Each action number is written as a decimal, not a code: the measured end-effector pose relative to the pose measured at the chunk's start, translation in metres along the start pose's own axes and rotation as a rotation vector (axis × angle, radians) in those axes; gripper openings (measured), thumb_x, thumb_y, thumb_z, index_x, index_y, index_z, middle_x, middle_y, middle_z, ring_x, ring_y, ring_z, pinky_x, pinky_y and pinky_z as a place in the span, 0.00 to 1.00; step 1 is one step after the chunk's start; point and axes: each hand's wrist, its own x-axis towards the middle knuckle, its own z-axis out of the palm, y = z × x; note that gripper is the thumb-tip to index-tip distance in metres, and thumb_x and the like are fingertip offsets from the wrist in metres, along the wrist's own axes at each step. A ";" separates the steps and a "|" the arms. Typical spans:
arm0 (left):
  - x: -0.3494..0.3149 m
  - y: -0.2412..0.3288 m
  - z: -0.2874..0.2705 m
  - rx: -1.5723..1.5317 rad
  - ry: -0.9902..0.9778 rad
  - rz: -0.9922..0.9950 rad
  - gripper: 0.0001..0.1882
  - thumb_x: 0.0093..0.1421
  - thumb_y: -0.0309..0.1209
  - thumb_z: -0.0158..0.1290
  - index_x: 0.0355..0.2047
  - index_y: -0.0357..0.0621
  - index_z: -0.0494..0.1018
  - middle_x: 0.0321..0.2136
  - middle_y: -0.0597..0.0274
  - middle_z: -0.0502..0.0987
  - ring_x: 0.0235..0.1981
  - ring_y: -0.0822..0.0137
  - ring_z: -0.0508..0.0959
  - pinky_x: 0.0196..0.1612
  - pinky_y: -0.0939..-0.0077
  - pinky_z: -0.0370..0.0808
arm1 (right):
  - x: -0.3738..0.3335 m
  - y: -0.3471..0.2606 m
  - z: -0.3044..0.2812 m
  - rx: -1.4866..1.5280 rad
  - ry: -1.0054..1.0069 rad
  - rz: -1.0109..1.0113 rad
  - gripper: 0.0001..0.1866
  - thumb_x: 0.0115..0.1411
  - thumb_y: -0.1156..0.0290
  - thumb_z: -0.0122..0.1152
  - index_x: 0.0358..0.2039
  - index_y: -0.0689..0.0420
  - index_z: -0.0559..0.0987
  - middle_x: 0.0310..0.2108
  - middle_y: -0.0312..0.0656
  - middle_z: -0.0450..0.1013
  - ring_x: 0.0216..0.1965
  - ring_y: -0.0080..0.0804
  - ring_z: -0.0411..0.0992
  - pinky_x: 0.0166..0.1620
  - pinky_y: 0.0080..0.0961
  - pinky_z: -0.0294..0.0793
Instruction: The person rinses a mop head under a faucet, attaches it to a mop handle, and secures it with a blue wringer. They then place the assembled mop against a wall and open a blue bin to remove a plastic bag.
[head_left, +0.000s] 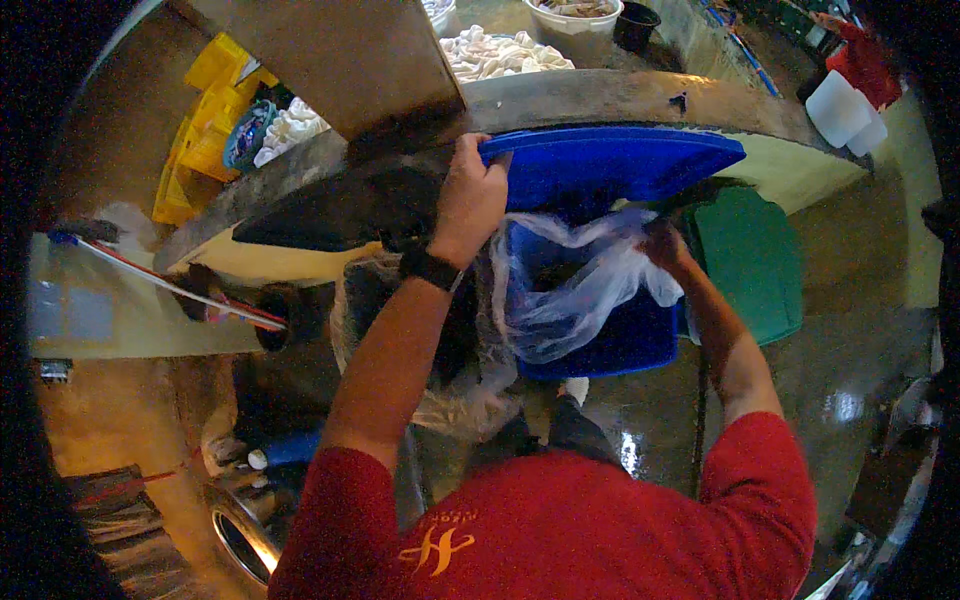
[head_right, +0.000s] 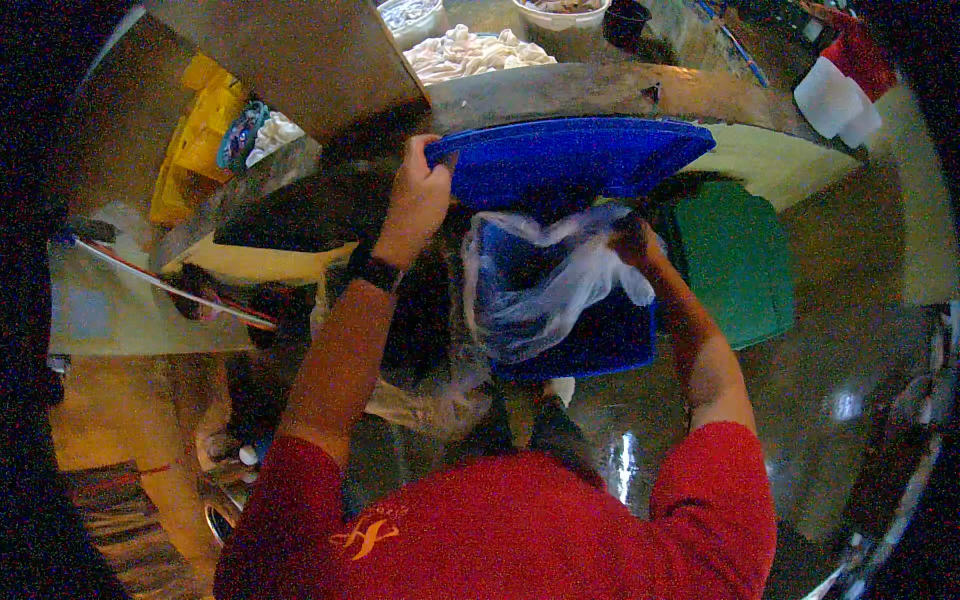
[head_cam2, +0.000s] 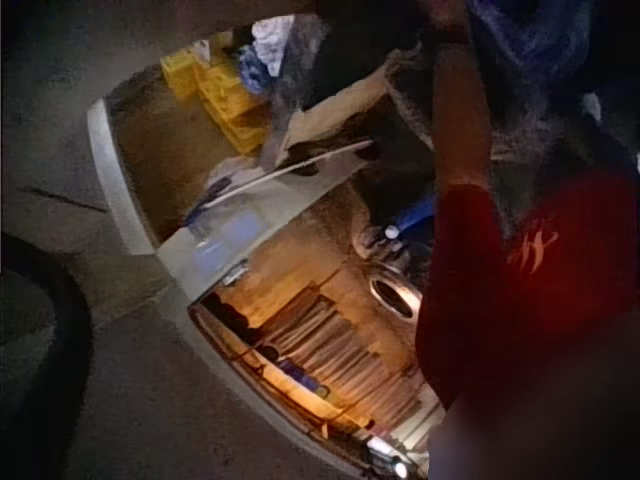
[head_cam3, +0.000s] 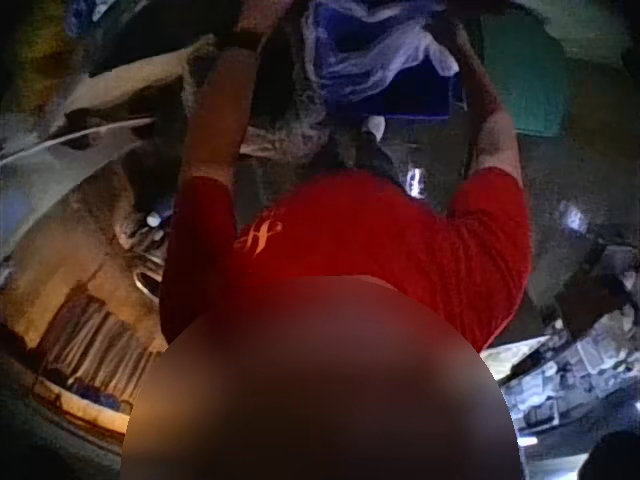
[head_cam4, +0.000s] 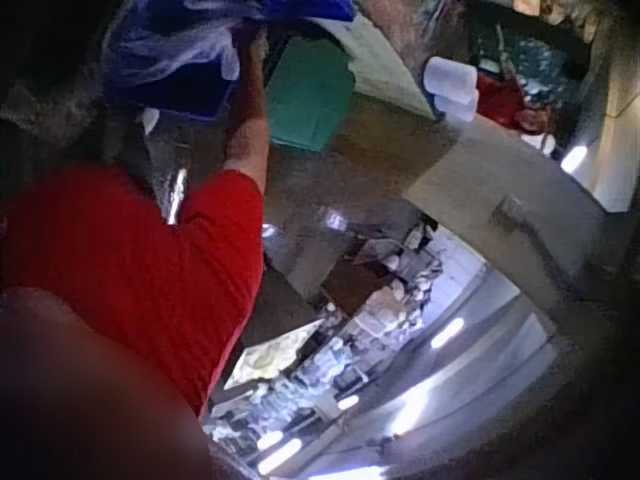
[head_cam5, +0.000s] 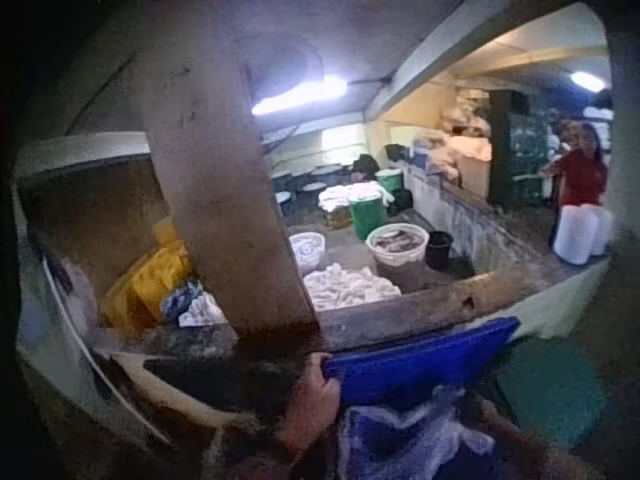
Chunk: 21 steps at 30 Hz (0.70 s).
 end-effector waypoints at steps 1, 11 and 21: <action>0.003 0.002 0.000 0.007 -0.002 -0.010 0.19 0.66 0.35 0.56 0.52 0.37 0.69 0.47 0.34 0.77 0.51 0.35 0.76 0.54 0.52 0.73 | -0.005 -0.022 -0.002 0.167 -0.041 0.081 0.19 0.61 0.68 0.67 0.51 0.59 0.78 0.43 0.44 0.77 0.44 0.43 0.76 0.50 0.37 0.77; -0.003 -0.035 -0.005 -0.113 -0.027 0.127 0.39 0.58 0.44 0.67 0.59 0.30 0.64 0.54 0.36 0.76 0.57 0.42 0.76 0.59 0.54 0.72 | 0.071 -0.212 -0.141 1.064 0.087 0.368 0.12 0.64 0.64 0.65 0.44 0.56 0.80 0.36 0.34 0.78 0.35 0.25 0.73 0.40 0.26 0.74; -0.151 -0.046 -0.019 -0.485 -0.215 0.192 0.20 0.67 0.38 0.54 0.54 0.41 0.76 0.52 0.56 0.79 0.53 0.62 0.78 0.56 0.67 0.75 | 0.115 -0.293 -0.167 1.138 -0.066 0.226 0.15 0.65 0.69 0.63 0.51 0.59 0.79 0.44 0.38 0.79 0.42 0.25 0.77 0.49 0.26 0.78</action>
